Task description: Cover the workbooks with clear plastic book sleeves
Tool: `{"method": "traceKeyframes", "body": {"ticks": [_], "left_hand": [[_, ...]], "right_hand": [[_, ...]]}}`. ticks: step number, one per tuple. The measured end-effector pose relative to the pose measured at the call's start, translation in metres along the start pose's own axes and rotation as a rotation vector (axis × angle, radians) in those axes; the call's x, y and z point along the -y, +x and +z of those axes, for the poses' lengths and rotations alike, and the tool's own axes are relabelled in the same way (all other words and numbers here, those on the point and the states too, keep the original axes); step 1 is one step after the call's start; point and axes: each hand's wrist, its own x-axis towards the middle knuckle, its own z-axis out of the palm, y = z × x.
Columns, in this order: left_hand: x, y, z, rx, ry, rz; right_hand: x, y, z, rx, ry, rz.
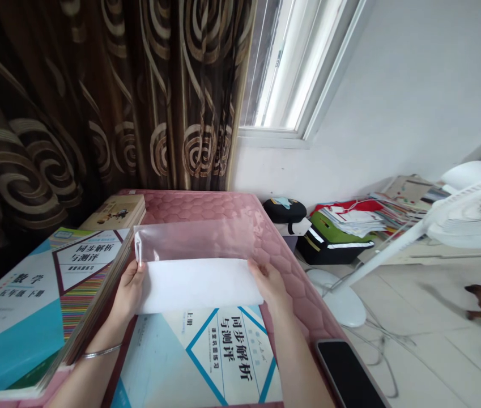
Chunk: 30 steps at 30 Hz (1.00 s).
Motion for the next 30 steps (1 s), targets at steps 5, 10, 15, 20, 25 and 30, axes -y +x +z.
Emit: {"method": "traceKeyframes", "body": {"ticks": [5,10,15,20,25,30], "left_hand": [[0.003,0.001,0.000,-0.009,-0.006,-0.005],[0.007,0.001,-0.001,-0.023,-0.019,-0.057],[0.007,0.001,0.000,-0.011,-0.083,-0.105],[0.004,0.001,0.000,-0.012,-0.072,-0.071],[0.000,0.000,0.000,-0.026,-0.070,-0.061],[0.005,0.001,-0.001,-0.012,-0.057,-0.031]], "right_hand": [[0.002,0.000,-0.007,0.060,-0.027,-0.005],[-0.002,0.002,-0.004,0.075,0.059,-0.071],[0.001,0.000,-0.001,0.086,0.186,-0.074],[0.000,0.001,0.000,0.077,0.239,-0.113],[-0.003,0.001,0.003,0.083,0.339,-0.103],[-0.003,0.001,0.004,0.091,0.419,-0.099]]}}
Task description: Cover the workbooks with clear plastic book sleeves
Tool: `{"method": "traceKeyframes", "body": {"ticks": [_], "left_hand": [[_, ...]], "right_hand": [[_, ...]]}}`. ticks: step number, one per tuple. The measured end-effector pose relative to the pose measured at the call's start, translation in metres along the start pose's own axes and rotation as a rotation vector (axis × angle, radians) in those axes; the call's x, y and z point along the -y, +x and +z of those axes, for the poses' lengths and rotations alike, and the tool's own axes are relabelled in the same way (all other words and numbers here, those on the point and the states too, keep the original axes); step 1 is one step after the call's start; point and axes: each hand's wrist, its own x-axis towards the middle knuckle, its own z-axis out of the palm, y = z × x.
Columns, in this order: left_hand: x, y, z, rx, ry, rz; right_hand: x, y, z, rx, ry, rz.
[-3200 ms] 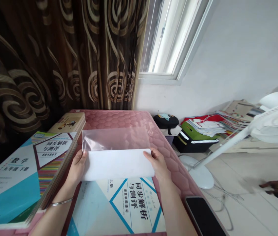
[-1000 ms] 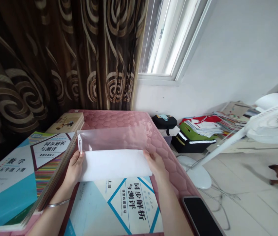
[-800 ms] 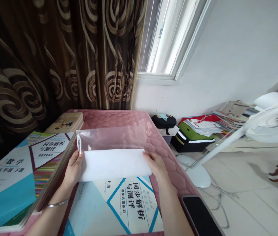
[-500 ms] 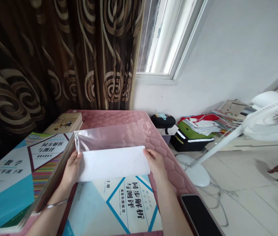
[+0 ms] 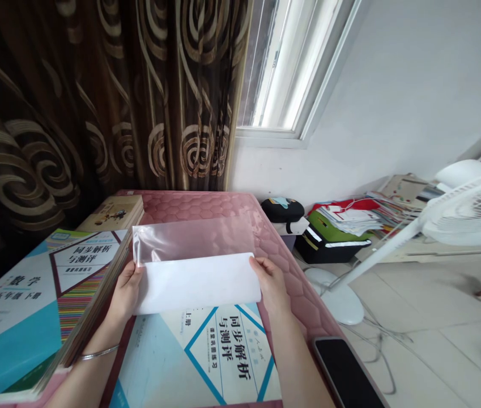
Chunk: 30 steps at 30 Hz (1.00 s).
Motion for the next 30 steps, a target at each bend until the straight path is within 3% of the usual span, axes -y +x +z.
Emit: {"method": "traceKeyframes", "body": {"ticks": [10,22,30], "left_hand": [[0.000,-0.001,0.000,0.004,-0.052,-0.026],[0.003,0.001,-0.001,0.034,-0.031,-0.003],[0.006,0.002,-0.004,0.033,-0.073,-0.085]], "right_hand": [[-0.003,0.002,-0.001,-0.004,0.039,0.020],[0.006,-0.006,0.010,-0.118,-0.020,-0.140],[0.004,-0.008,0.011,-0.179,-0.079,-0.195]]}}
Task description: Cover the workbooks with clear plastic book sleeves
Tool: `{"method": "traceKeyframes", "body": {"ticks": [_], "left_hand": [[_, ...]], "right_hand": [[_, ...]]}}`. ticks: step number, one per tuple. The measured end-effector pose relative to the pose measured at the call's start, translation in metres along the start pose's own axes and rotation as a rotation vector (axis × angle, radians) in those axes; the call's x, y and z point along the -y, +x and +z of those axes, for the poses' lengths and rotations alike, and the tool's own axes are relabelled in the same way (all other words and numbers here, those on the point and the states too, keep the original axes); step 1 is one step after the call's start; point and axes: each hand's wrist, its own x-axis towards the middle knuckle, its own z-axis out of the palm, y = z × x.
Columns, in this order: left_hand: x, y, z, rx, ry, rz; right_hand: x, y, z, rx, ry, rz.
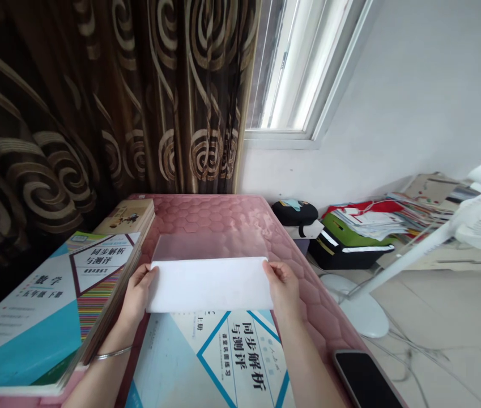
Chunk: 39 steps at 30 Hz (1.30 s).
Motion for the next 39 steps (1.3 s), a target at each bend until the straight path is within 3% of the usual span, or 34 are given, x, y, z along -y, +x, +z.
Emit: {"method": "traceKeyframes", "body": {"ticks": [5,9,16,23,29,34,39], "left_hand": [[0.002,0.002,0.000,-0.067,0.147,-0.007],[0.005,0.005,-0.001,-0.072,0.360,-0.052],[0.007,0.006,-0.003,-0.067,0.472,-0.101],[0.005,0.010,-0.004,-0.069,0.559,-0.148],[0.004,0.008,-0.001,-0.074,0.594,-0.135],[0.003,0.006,0.005,-0.131,0.582,-0.063],[-0.002,0.002,0.007,-0.163,0.447,0.025]], "right_hand": [[-0.003,-0.003,0.001,-0.022,0.040,0.108],[-0.017,0.001,-0.001,0.000,-0.090,0.214],[-0.048,0.014,-0.002,0.036,-0.339,0.080],[-0.063,0.014,-0.004,0.118,-0.399,0.082],[-0.061,0.008,-0.006,0.066,-0.281,0.111],[-0.048,0.010,-0.011,0.161,-0.251,0.240],[-0.028,0.006,-0.011,0.166,-0.235,0.139]]}}
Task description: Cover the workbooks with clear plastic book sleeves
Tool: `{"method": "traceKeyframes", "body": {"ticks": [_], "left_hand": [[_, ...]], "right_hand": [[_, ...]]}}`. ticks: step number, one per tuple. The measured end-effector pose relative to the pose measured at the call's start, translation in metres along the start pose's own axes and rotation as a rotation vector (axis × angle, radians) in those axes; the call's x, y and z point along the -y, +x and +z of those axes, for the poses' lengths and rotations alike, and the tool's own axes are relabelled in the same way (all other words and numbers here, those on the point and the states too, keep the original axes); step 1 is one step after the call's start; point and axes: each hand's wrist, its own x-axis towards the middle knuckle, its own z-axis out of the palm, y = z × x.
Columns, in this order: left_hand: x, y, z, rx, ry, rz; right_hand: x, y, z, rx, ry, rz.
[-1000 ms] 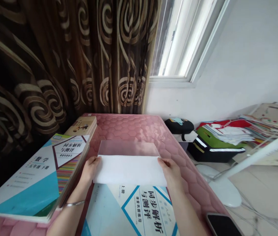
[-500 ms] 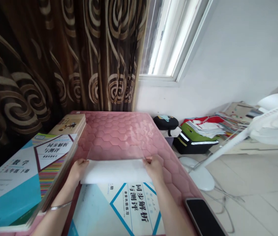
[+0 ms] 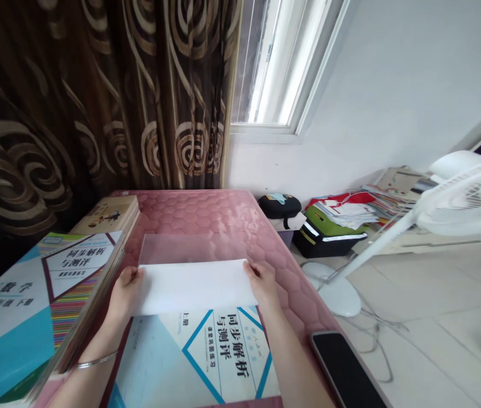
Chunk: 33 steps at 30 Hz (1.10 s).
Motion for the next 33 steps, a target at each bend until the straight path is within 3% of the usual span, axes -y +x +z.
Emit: {"method": "traceKeyframes", "body": {"ticks": [9,12,18,24,33], "left_hand": [[-0.003,-0.002,-0.003,0.028,-0.194,-0.018],[-0.003,-0.001,-0.005,0.064,-0.212,-0.040],[-0.004,-0.005,-0.004,0.007,-0.158,0.000],[-0.005,-0.006,-0.003,0.028,-0.128,-0.041],[0.004,-0.007,0.002,-0.025,-0.213,0.027]], "right_hand": [[0.014,-0.014,0.006,-0.169,-0.064,-0.187],[0.011,-0.015,0.007,-0.201,-0.063,-0.202],[0.007,-0.014,0.008,-0.213,-0.071,-0.199],[0.008,-0.015,0.008,-0.241,-0.119,-0.195],[0.018,-0.018,0.010,-0.276,0.192,-0.192]]}}
